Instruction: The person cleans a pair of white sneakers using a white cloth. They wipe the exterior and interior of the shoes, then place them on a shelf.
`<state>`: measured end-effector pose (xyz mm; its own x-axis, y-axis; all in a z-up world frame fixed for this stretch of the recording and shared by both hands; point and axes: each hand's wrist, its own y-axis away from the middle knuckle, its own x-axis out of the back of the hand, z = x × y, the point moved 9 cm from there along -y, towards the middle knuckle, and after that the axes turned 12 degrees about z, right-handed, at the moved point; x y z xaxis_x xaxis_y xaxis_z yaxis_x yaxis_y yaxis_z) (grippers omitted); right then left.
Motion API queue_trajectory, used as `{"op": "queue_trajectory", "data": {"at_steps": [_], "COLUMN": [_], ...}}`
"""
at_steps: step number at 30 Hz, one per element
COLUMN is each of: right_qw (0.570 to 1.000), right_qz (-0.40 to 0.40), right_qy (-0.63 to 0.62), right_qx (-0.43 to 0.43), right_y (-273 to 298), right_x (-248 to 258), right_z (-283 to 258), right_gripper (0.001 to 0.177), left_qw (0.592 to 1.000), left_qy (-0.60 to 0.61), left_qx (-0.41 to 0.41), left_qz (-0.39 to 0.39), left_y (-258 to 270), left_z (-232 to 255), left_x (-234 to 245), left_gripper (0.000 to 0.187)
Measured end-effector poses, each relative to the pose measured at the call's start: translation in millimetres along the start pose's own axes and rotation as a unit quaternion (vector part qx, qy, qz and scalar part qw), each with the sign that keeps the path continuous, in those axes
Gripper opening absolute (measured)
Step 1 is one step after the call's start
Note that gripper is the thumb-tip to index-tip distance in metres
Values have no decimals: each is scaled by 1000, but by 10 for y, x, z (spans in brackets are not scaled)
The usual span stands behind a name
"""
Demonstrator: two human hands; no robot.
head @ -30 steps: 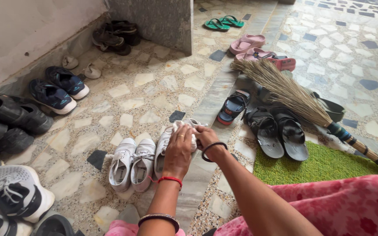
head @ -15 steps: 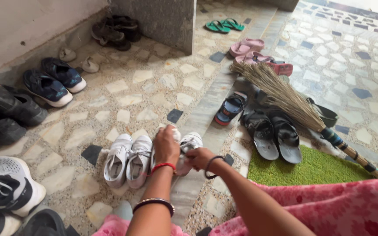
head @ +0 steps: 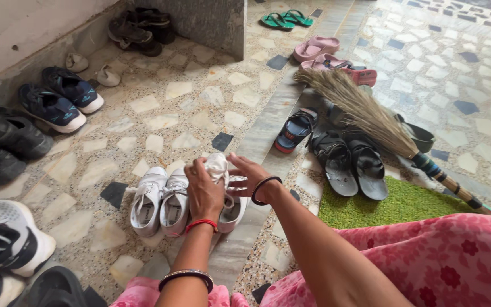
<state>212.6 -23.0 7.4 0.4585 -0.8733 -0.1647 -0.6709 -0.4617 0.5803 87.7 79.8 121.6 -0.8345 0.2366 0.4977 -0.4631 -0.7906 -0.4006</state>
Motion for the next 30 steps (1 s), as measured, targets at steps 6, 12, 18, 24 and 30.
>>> {"op": "queue_trajectory", "data": {"at_steps": [6,12,18,24,30], "right_qw": [997,892,858,831,955], "right_qz": [-48,401,336,299,221], "right_qy": [-32,174,363,422,149], "right_qx": [60,117,137,203,131], "right_y": [-72,-29,-173,-237,-224], "right_x": [10,1112,863,567,396], "right_z": [113,55,102,193,3], "right_gripper": [40,76,66,77,66], "left_qw": [996,934,931,922,908], "left_qy": [57,-122,-270,-312,-331], "left_qx": [-22,-216,-188,-103,16], "left_qz": [-72,-255,-156,-207,-256], "left_y": [232,636,680,918,807], "left_z": [227,306,-283,-802,-879], "left_x": [-359,-652,-529,-460,-518], "left_gripper": [47,44,29,29,19]}}
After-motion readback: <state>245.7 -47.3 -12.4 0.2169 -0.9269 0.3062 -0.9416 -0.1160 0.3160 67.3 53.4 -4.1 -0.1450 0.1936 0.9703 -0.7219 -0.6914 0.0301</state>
